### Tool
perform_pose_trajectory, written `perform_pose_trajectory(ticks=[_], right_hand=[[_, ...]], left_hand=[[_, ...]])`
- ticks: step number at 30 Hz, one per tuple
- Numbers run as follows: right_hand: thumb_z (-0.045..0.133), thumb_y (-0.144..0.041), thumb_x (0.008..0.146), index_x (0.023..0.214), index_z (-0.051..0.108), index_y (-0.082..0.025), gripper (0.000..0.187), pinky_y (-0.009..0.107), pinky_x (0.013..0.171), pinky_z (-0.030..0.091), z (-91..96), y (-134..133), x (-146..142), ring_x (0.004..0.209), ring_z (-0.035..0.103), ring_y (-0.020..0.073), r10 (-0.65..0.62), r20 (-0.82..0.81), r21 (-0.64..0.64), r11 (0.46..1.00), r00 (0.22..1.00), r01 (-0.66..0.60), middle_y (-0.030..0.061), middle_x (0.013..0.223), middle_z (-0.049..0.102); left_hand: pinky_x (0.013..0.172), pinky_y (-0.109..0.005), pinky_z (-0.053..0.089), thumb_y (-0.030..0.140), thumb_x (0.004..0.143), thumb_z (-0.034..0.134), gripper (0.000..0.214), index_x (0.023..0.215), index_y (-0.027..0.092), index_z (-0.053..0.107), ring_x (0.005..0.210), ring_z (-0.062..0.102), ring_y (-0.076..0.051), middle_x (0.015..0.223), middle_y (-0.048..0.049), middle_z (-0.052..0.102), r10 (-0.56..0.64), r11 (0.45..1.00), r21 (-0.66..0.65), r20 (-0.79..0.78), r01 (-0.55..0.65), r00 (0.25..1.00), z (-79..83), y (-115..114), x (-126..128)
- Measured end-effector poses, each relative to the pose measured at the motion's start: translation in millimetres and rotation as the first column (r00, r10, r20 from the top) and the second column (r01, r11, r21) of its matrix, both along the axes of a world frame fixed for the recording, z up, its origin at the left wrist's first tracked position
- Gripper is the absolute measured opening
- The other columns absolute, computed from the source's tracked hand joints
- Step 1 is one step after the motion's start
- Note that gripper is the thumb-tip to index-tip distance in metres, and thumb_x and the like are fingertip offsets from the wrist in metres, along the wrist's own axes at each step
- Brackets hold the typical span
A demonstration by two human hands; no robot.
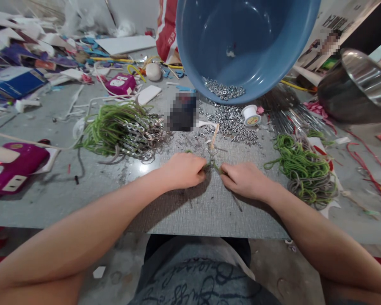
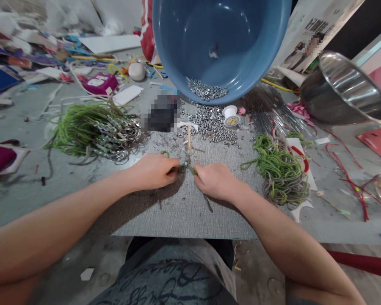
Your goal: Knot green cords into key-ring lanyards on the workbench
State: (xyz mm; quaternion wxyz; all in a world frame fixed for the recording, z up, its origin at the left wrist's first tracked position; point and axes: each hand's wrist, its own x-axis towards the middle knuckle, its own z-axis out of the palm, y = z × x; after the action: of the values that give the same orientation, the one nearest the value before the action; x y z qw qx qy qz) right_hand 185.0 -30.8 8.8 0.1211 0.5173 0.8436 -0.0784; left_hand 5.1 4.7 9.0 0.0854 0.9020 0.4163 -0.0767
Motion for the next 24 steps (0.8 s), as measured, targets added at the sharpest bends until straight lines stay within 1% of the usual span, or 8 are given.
perform_pose_trajectory(ticks=[2, 4, 6, 8, 12, 15, 21, 24], right_hand=[[0.036, -0.029, 0.086, 0.082, 0.055, -0.018, 0.022, 0.029, 0.049, 0.013, -1.6, -0.7, 0.3, 0.056, 0.054, 0.0157, -0.048, -0.029, 0.021, 0.999, 0.998, 0.048, 0.0041, 0.066, 0.065], [0.037, -0.035, 0.086, 0.087, 0.055, -0.019, 0.024, 0.028, 0.049, 0.014, -3.8, -1.5, 0.4, 0.057, 0.055, 0.0166, -0.115, -0.064, 0.045, 0.992, 0.991, 0.118, 0.0036, 0.066, 0.064], [0.036, -0.046, 0.086, 0.094, 0.054, -0.019, 0.033, 0.026, 0.049, 0.016, -6.1, -1.8, -0.1, 0.059, 0.056, 0.0185, -0.170, -0.099, 0.056, 0.983, 0.980, 0.176, 0.0039, 0.067, 0.065], [0.036, -0.052, 0.085, 0.100, 0.053, -0.019, 0.040, 0.026, 0.050, 0.018, -7.8, -1.4, -1.3, 0.063, 0.058, 0.0202, -0.212, -0.120, 0.057, 0.974, 0.970, 0.219, 0.0045, 0.070, 0.065], [0.036, -0.041, 0.088, 0.100, 0.053, -0.020, 0.029, 0.026, 0.050, 0.017, -8.1, 0.6, -4.5, 0.066, 0.059, 0.0196, -0.269, -0.104, 0.055, 0.960, 0.958, 0.275, 0.0043, 0.074, 0.066], [0.034, -0.034, 0.089, 0.097, 0.054, -0.020, 0.026, 0.026, 0.049, 0.016, -6.0, 1.4, -5.6, 0.065, 0.059, 0.0184, -0.245, -0.061, 0.042, 0.968, 0.968, 0.248, 0.0045, 0.075, 0.067], [0.033, -0.029, 0.088, 0.092, 0.055, -0.018, 0.025, 0.027, 0.049, 0.014, 0.0, 1.2, -4.8, 0.059, 0.055, 0.0158, -0.158, 0.003, 0.009, 0.987, 0.988, 0.157, 0.0041, 0.070, 0.065], [0.033, -0.027, 0.087, 0.089, 0.055, -0.017, 0.025, 0.028, 0.049, 0.013, 0.9, 1.6, -3.8, 0.056, 0.053, 0.0148, -0.124, 0.013, 0.013, 0.992, 0.992, 0.124, 0.0039, 0.067, 0.064]], left_hand=[[0.056, -0.032, 0.041, 0.027, 0.078, 0.040, 0.021, 0.083, 0.019, 0.059, 0.069, 0.063, -0.026, 0.070, -0.0075, 0.065, 0.031, 0.999, 0.022, 0.034, -0.032, 0.999, -4.0, -1.7, -0.9], [0.055, -0.033, 0.042, 0.035, 0.082, 0.039, 0.026, 0.091, 0.018, 0.057, 0.069, 0.063, -0.027, 0.071, -0.0078, 0.066, 0.074, 0.996, 0.038, 0.077, -0.077, 0.994, -7.9, -3.4, -1.1], [0.056, -0.034, 0.043, 0.041, 0.084, 0.039, 0.032, 0.098, 0.017, 0.054, 0.070, 0.064, -0.028, 0.072, -0.0082, 0.066, 0.109, 0.992, 0.046, 0.109, -0.115, 0.988, -10.7, -4.9, -0.5], [0.056, -0.034, 0.044, 0.041, 0.085, 0.039, 0.033, 0.101, 0.016, 0.053, 0.070, 0.064, -0.029, 0.073, -0.0086, 0.067, 0.131, 0.989, 0.047, 0.114, -0.137, 0.985, -12.4, -5.9, 0.6], [0.059, -0.034, 0.044, 0.038, 0.088, 0.037, 0.030, 0.099, 0.017, 0.055, 0.073, 0.065, -0.028, 0.077, -0.0093, 0.068, 0.148, 0.987, 0.051, 0.086, -0.153, 0.985, -13.1, -6.0, 2.2], [0.060, -0.033, 0.044, 0.035, 0.088, 0.036, 0.029, 0.095, 0.017, 0.058, 0.075, 0.065, -0.028, 0.077, -0.0096, 0.068, 0.141, 0.988, 0.061, 0.070, -0.145, 0.988, -12.0, -4.6, 2.3], [0.058, -0.031, 0.042, 0.030, 0.086, 0.036, 0.027, 0.084, 0.018, 0.060, 0.072, 0.065, -0.026, 0.073, -0.0079, 0.067, 0.077, 0.996, 0.036, 0.017, -0.077, 0.997, -5.1, -2.0, 1.5], [0.057, -0.030, 0.040, 0.028, 0.083, 0.037, 0.025, 0.084, 0.018, 0.060, 0.071, 0.064, -0.024, 0.071, -0.0070, 0.065, 0.045, 0.999, 0.030, -0.005, -0.045, 0.999, -2.5, -1.7, 0.8]])
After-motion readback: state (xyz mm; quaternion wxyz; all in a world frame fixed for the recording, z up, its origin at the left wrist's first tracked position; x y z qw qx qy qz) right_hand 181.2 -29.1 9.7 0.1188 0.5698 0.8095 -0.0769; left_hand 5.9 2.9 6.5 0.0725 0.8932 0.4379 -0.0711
